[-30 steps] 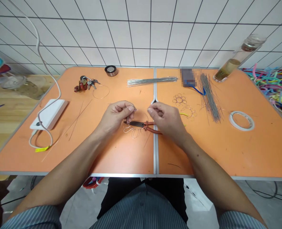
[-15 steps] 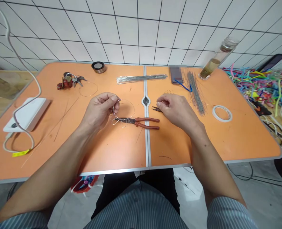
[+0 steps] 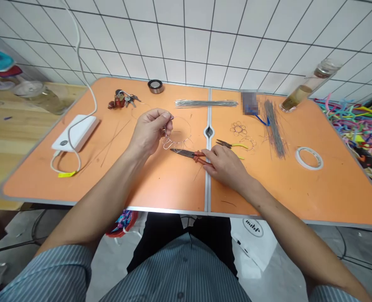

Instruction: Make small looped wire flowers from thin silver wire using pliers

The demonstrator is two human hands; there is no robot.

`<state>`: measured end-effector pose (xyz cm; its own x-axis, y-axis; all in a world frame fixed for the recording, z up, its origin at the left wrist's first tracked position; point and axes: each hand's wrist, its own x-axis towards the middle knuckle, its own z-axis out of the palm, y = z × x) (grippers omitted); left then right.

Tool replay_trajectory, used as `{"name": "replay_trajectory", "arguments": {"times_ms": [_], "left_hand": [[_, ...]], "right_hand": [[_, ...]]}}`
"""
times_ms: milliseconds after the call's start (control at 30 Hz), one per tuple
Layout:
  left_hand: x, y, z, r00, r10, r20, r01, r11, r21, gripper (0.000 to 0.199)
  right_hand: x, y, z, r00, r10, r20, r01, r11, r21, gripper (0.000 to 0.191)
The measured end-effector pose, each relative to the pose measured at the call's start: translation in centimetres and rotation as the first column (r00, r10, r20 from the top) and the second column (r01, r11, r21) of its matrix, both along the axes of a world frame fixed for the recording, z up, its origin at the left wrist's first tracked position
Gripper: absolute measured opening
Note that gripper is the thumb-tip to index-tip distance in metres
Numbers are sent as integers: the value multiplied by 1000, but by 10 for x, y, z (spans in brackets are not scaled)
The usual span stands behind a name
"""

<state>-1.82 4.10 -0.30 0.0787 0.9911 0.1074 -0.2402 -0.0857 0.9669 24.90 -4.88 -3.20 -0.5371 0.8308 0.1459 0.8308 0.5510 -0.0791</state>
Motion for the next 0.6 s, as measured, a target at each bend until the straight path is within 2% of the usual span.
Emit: {"name": "replay_trajectory", "arguments": {"times_ms": [200,333,467,600], "left_hand": [[-7,8,1,998,41,55,-41,999,9,23],[-11,13,1,996,66,64,-66,998,-4,25],[-14,16,1,993,79,85,-78,997,-17,26],[-15,18,1,991,74,113,-69,997,-46,25]], "right_hand": [[-8,-10,-2,988,-96,117,88,994,66,48],[-1,-17,-3,977,-208,-36,208,978,-14,46],[17,-26,2,938,-254,-235,230,965,-121,44],[44,-44,7,926,-315,-210,297,948,-114,46]]}}
